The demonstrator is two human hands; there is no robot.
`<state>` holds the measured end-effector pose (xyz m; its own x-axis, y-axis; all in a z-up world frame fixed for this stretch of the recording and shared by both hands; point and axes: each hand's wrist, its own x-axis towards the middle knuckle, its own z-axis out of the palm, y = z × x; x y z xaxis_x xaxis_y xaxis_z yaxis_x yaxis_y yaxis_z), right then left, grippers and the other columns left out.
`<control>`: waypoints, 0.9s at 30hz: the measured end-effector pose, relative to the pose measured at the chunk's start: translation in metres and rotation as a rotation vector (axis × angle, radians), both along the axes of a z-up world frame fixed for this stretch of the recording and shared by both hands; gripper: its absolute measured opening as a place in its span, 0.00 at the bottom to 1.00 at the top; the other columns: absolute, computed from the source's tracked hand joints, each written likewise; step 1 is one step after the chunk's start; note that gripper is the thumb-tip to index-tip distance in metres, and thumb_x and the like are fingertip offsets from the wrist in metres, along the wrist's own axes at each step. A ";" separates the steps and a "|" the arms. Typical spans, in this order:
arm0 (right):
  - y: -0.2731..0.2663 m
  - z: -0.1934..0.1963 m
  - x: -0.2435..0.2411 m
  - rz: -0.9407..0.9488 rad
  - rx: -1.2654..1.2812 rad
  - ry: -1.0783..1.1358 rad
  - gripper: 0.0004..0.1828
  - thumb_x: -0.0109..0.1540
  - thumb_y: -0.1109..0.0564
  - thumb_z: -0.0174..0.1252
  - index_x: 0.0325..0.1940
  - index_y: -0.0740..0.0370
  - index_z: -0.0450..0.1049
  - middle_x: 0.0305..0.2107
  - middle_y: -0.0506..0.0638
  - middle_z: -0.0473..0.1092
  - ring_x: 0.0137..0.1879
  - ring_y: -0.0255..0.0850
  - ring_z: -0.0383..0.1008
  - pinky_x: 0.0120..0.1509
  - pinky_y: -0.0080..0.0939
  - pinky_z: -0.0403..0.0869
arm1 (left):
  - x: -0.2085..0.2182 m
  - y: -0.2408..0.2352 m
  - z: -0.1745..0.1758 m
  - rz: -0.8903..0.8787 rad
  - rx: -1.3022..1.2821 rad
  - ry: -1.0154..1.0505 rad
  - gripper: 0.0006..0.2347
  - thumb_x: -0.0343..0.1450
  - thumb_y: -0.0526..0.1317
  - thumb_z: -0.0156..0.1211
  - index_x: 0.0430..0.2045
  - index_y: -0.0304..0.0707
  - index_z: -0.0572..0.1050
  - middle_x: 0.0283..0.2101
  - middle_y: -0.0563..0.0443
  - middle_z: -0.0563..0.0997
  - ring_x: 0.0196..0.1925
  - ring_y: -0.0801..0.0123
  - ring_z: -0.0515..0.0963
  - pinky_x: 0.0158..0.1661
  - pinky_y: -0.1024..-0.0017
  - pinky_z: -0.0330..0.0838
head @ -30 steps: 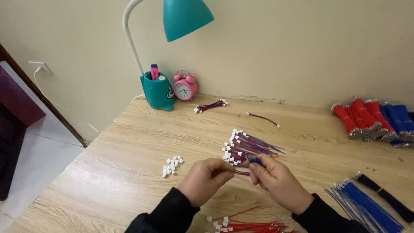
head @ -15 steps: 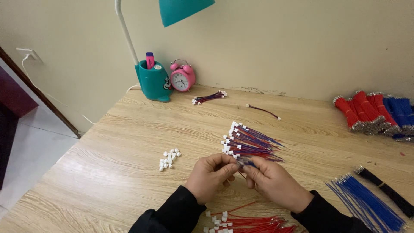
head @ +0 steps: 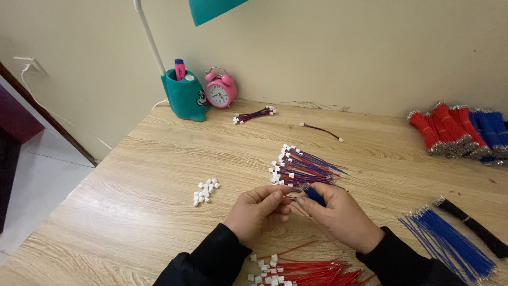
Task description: Assembling small electronic wire connectors by hand and using a small tool
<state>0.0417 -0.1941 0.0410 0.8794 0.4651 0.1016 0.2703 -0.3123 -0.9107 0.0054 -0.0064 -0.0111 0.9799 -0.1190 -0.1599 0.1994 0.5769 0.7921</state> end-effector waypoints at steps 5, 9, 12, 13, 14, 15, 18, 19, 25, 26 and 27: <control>0.001 0.012 -0.006 0.032 0.020 -0.009 0.17 0.58 0.53 0.58 0.49 0.58 0.80 0.45 0.40 0.79 0.51 0.27 0.74 0.60 0.31 0.68 | -0.003 -0.003 0.003 0.060 -0.085 0.041 0.10 0.69 0.26 0.55 0.43 0.25 0.76 0.38 0.36 0.81 0.36 0.60 0.81 0.40 0.71 0.79; 0.003 0.021 -0.009 -0.072 -0.162 0.034 0.11 0.57 0.50 0.59 0.37 0.55 0.82 0.30 0.36 0.79 0.38 0.25 0.72 0.46 0.29 0.70 | -0.007 -0.005 0.010 0.087 -0.128 0.065 0.10 0.66 0.23 0.57 0.40 0.24 0.76 0.38 0.33 0.81 0.38 0.55 0.81 0.43 0.69 0.78; 0.001 0.010 -0.004 0.015 -0.088 -0.107 0.15 0.57 0.51 0.58 0.45 0.56 0.80 0.39 0.36 0.80 0.45 0.24 0.73 0.54 0.29 0.70 | -0.002 -0.003 -0.004 0.046 -0.165 -0.018 0.12 0.66 0.21 0.56 0.42 0.23 0.75 0.42 0.31 0.80 0.38 0.56 0.81 0.42 0.70 0.78; 0.001 0.013 -0.006 0.014 -0.087 -0.106 0.15 0.57 0.51 0.58 0.45 0.56 0.80 0.39 0.36 0.80 0.45 0.24 0.73 0.54 0.29 0.70 | -0.003 -0.003 -0.002 0.044 -0.165 -0.017 0.12 0.66 0.21 0.56 0.42 0.23 0.75 0.42 0.31 0.80 0.38 0.56 0.81 0.42 0.70 0.78; 0.001 0.016 -0.008 0.013 -0.101 -0.075 0.11 0.58 0.51 0.58 0.39 0.56 0.81 0.35 0.36 0.79 0.42 0.25 0.72 0.51 0.30 0.70 | -0.004 -0.003 0.000 0.050 -0.170 0.001 0.11 0.66 0.21 0.56 0.41 0.23 0.75 0.42 0.30 0.80 0.39 0.55 0.81 0.44 0.69 0.78; 0.001 0.019 -0.009 0.012 -0.115 -0.045 0.10 0.58 0.52 0.58 0.33 0.57 0.81 0.30 0.36 0.78 0.39 0.25 0.71 0.48 0.30 0.71 | -0.004 -0.003 0.003 0.055 -0.174 0.018 0.11 0.66 0.21 0.55 0.41 0.23 0.75 0.43 0.29 0.80 0.40 0.53 0.81 0.45 0.68 0.78; 0.000 0.016 -0.008 0.042 -0.096 -0.055 0.11 0.58 0.52 0.58 0.38 0.56 0.82 0.34 0.37 0.80 0.42 0.25 0.73 0.52 0.30 0.70 | -0.006 -0.003 0.008 0.065 -0.165 0.059 0.11 0.66 0.21 0.55 0.41 0.23 0.74 0.43 0.31 0.80 0.40 0.54 0.81 0.45 0.68 0.78; -0.001 0.018 -0.008 0.040 -0.095 -0.054 0.11 0.58 0.52 0.58 0.38 0.56 0.82 0.34 0.37 0.80 0.42 0.25 0.73 0.52 0.30 0.70 | -0.006 -0.003 0.006 0.063 -0.164 0.060 0.11 0.66 0.21 0.55 0.41 0.23 0.74 0.43 0.31 0.80 0.40 0.54 0.81 0.45 0.68 0.78; -0.002 0.017 -0.006 0.133 -0.101 -0.256 0.12 0.59 0.51 0.55 0.41 0.56 0.80 0.40 0.40 0.80 0.47 0.29 0.75 0.56 0.33 0.70 | -0.005 -0.002 0.002 0.027 -0.180 0.022 0.12 0.66 0.22 0.55 0.42 0.26 0.75 0.43 0.32 0.80 0.38 0.56 0.81 0.44 0.70 0.78; -0.002 0.019 -0.007 0.096 -0.129 -0.194 0.11 0.59 0.51 0.56 0.39 0.55 0.80 0.37 0.38 0.79 0.44 0.28 0.75 0.53 0.32 0.70 | -0.006 -0.003 0.005 0.041 -0.160 0.022 0.12 0.66 0.22 0.56 0.42 0.26 0.75 0.43 0.32 0.80 0.37 0.57 0.81 0.42 0.70 0.78; -0.002 0.021 -0.009 0.059 -0.158 -0.131 0.11 0.59 0.50 0.56 0.37 0.55 0.80 0.33 0.37 0.79 0.41 0.26 0.74 0.50 0.31 0.71 | -0.007 -0.004 0.007 0.057 -0.140 0.022 0.11 0.66 0.21 0.56 0.41 0.25 0.75 0.43 0.32 0.81 0.36 0.57 0.81 0.40 0.71 0.78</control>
